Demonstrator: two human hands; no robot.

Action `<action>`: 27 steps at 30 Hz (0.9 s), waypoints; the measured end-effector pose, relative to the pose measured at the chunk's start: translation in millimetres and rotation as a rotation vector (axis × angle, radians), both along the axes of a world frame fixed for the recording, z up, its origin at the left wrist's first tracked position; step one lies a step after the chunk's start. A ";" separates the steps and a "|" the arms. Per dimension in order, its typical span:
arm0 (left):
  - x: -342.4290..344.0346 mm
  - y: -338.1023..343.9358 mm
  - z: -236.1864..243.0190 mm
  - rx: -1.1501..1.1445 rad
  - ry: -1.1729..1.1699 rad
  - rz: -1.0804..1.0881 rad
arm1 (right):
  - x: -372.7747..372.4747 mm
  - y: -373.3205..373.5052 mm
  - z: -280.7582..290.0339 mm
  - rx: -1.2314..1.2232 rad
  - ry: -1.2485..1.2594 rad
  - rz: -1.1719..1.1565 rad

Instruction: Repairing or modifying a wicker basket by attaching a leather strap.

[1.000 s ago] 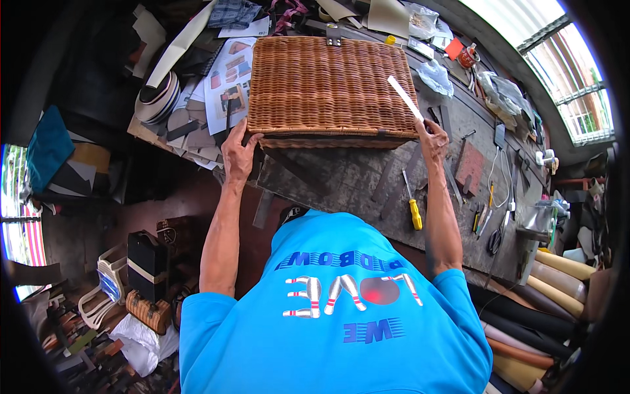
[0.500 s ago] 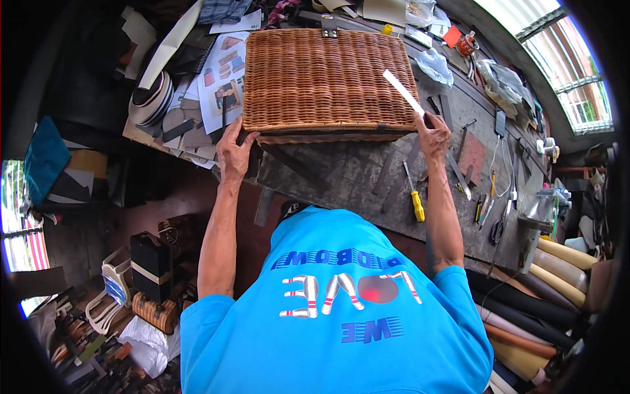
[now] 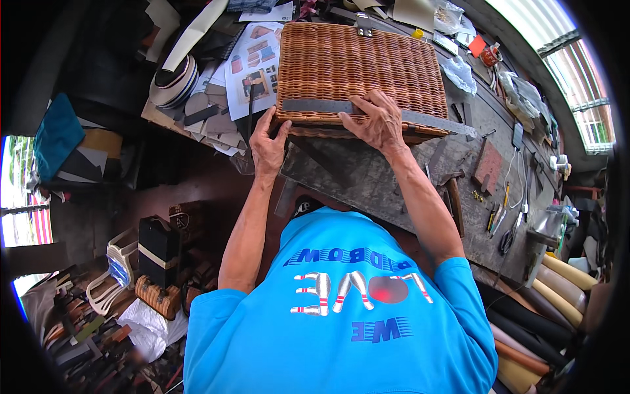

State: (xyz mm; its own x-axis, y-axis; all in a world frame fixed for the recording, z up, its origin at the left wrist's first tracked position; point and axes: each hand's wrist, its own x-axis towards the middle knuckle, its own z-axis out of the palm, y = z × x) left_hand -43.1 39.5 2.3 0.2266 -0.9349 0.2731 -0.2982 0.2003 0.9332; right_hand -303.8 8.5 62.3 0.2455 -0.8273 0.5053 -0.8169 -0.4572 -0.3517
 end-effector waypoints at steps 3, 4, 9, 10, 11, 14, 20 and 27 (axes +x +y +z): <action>0.4 1.6 0.1 0.037 0.127 -0.038 | 6.2 -4.9 -12.9 0.003 -0.014 0.020; 0.4 2.2 -0.1 0.040 0.127 -0.037 | 6.9 -6.1 -16.9 -0.028 -0.023 0.021; 0.7 1.7 -1.0 -0.034 -0.056 0.028 | 12.6 -7.5 -17.7 -0.020 -0.017 0.016; 1.5 1.6 -1.8 -0.030 -0.055 0.026 | 14.0 -7.6 -16.7 -0.004 -0.010 0.026; 1.6 1.3 0.0 -0.039 -0.143 0.038 | 14.1 -7.4 -17.1 0.001 -0.008 0.020; 3.1 0.5 5.3 -0.044 -0.268 0.041 | 14.2 -7.2 -19.1 0.011 -0.011 0.013; 8.1 -2.8 6.6 -0.049 -0.298 0.007 | 14.5 -7.5 -21.8 -0.069 0.006 0.024; 5.9 -2.2 3.3 -0.103 -0.306 0.044 | 13.5 -8.9 -28.9 -0.067 0.012 0.023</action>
State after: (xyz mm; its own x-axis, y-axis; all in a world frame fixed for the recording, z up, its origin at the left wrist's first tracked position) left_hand -37.2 37.3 5.6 0.1585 -0.8900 0.4275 -0.5725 0.2700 0.7742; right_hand -290.3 -0.5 33.4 0.2706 -0.7858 0.5561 -0.8097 -0.4983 -0.3100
